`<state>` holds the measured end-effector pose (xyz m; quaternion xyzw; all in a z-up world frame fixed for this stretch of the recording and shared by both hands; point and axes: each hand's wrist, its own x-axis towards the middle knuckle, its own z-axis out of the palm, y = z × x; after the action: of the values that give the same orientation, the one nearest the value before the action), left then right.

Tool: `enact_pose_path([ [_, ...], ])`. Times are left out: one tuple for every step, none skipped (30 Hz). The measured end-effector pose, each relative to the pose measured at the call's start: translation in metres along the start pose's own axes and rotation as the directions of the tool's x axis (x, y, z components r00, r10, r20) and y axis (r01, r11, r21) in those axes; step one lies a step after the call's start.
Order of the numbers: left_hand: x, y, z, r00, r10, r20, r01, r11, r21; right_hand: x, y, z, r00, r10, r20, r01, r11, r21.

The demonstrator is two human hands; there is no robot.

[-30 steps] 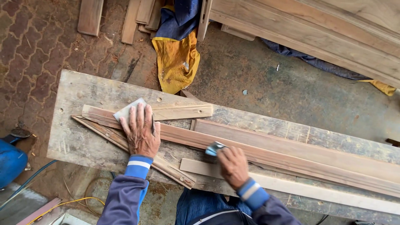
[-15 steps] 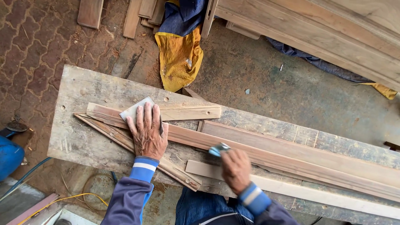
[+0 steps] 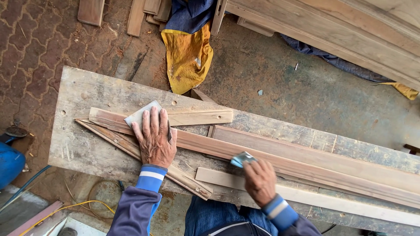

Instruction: The person is sanding long wooden trim pieces using sandpaper.

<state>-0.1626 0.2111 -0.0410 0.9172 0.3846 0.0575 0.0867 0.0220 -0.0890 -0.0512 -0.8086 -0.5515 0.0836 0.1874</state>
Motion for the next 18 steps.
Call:
enact_pose_path([
  [0.000, 0.000, 0.001, 1.000, 0.003, 0.001, -0.003, 1.000, 0.001, 0.023, -0.020, -0.001, 1.000, 0.003, -0.002, -0.003, 1.000, 0.001],
  [0.001, 0.000, 0.001, 1.000, 0.001, 0.003, -0.001, 1.000, 0.004, 0.047, -0.040, -0.003, 0.996, -0.085, 0.010, 0.085, 0.996, 0.022],
  [0.001, 0.001, 0.002, 1.000, -0.002, 0.005, 0.002, 1.000, 0.006, 0.071, -0.059, -0.004, 0.985, -0.173, 0.021, 0.172, 0.984, 0.044],
  [0.000, 0.000, 0.002, 1.000, 0.001, 0.007, -0.001, 1.000, 0.012, 0.080, -0.069, -0.001, 0.985, -0.171, 0.018, 0.170, 0.984, 0.049],
  [0.000, 0.000, 0.002, 1.000, -0.004, 0.008, 0.004, 1.000, 0.008, 0.089, -0.079, 0.002, 0.979, -0.193, 0.059, 0.188, 0.979, 0.074],
  [0.000, 0.000, 0.002, 1.000, -0.008, 0.007, 0.008, 1.000, 0.004, 0.098, -0.088, 0.005, 0.972, -0.216, 0.098, 0.206, 0.974, 0.099],
  [-0.001, -0.001, 0.000, 1.000, -0.005, 0.008, 0.005, 1.000, 0.009, 0.092, -0.080, 0.001, 0.972, -0.213, 0.094, 0.204, 0.974, 0.102],
  [-0.001, 0.000, 0.001, 1.000, -0.002, 0.006, 0.002, 1.000, 0.003, 0.086, -0.071, -0.003, 0.976, -0.198, 0.092, 0.189, 0.977, 0.098],
  [-0.001, 0.000, 0.001, 1.000, 0.001, 0.004, -0.001, 1.000, -0.002, 0.080, -0.062, -0.008, 0.979, -0.183, 0.090, 0.175, 0.980, 0.094],
  [0.000, 0.000, 0.002, 1.000, 0.004, 0.003, -0.004, 1.000, -0.007, 0.063, -0.043, -0.020, 0.979, -0.181, 0.091, 0.173, 0.981, 0.089],
  [0.000, 0.000, 0.003, 1.000, 0.005, 0.001, -0.005, 1.000, -0.003, 0.046, -0.025, -0.032, 0.988, -0.138, 0.067, 0.133, 0.988, 0.072],
  [-0.002, -0.001, 0.003, 1.000, 0.000, 0.002, 0.000, 1.000, 0.003, 0.029, -0.006, -0.044, 0.994, -0.100, 0.046, 0.097, 0.994, 0.060],
  [-0.002, -0.001, 0.004, 1.000, -0.004, 0.003, 0.004, 1.000, -0.001, 0.018, 0.000, -0.040, 0.994, -0.102, 0.051, 0.099, 0.993, 0.058],
  [-0.002, -0.001, 0.003, 1.000, -0.010, 0.007, 0.010, 1.000, -0.003, 0.008, 0.006, -0.035, 0.997, -0.058, 0.050, 0.055, 0.997, 0.047],
  [-0.001, -0.001, 0.002, 1.000, -0.016, 0.010, 0.016, 1.000, -0.004, -0.001, 0.014, -0.030, 0.999, -0.013, 0.049, 0.011, 0.999, 0.035],
  [-0.001, -0.001, 0.002, 1.000, -0.010, 0.013, 0.010, 1.000, -0.004, 0.010, 0.002, -0.028, 0.999, -0.007, 0.048, 0.006, 0.999, 0.036],
  [-0.001, 0.000, 0.002, 1.000, -0.005, 0.013, 0.005, 1.000, 0.003, 0.022, -0.010, -0.026, 0.999, -0.050, 0.020, 0.049, 0.997, 0.063],
  [0.001, 0.000, 0.001, 1.000, 0.001, 0.007, -0.001, 1.000, 0.012, 0.035, -0.020, -0.024, 0.995, -0.095, -0.013, 0.096, 0.992, 0.087],
])
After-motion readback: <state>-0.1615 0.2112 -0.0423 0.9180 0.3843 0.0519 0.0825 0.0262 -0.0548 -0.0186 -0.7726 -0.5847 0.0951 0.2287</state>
